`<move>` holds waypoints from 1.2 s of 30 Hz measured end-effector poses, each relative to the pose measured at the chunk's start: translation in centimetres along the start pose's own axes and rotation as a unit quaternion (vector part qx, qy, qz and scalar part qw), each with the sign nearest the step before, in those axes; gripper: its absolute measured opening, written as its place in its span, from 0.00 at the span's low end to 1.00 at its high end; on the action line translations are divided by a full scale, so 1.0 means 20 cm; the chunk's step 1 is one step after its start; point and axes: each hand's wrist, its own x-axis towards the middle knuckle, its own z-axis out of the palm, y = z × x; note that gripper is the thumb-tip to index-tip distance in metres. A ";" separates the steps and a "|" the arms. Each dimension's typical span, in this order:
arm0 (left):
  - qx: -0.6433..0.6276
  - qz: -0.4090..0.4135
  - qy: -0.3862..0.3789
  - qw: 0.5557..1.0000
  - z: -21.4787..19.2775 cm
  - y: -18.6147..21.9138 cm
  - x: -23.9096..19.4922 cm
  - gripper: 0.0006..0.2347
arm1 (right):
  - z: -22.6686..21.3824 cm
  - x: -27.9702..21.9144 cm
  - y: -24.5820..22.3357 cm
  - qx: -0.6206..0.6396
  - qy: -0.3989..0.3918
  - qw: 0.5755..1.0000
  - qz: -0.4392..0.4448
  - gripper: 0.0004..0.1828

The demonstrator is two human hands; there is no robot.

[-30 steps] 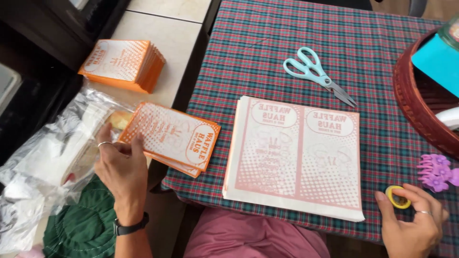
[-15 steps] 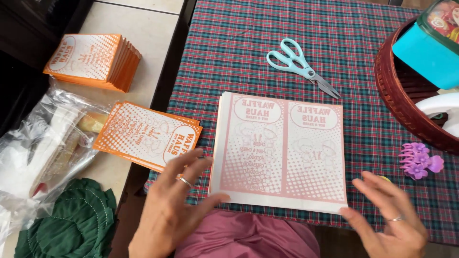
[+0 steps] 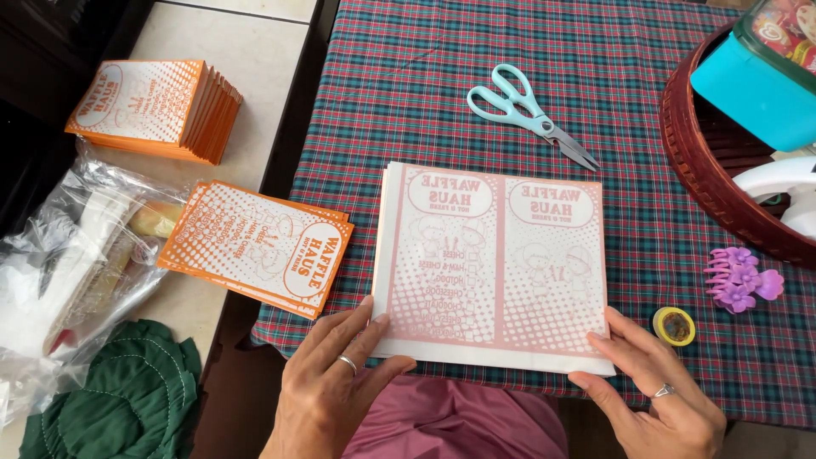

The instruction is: Folding the bottom of paper bags and securing them with adhesive tape.

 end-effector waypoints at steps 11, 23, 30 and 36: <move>-0.014 -0.045 -0.022 0.999 -0.04 0.04 0.02 0.29 | 0.01 0.01 -0.01 0.040 0.036 0.998 0.023 0.31; -0.006 -0.057 0.005 0.998 0.00 0.07 -0.01 0.29 | 0.15 0.87 0.05 -0.023 -0.275 0.958 -0.074 0.52; -0.021 -0.086 0.000 0.996 0.02 0.07 -0.03 0.29 | 0.29 0.98 -0.09 -0.074 -0.391 0.916 0.042 0.59; 0.002 -0.085 -0.017 0.996 0.00 0.07 -0.02 0.30 | 0.19 0.92 -0.05 -0.029 -0.351 0.936 -0.015 0.54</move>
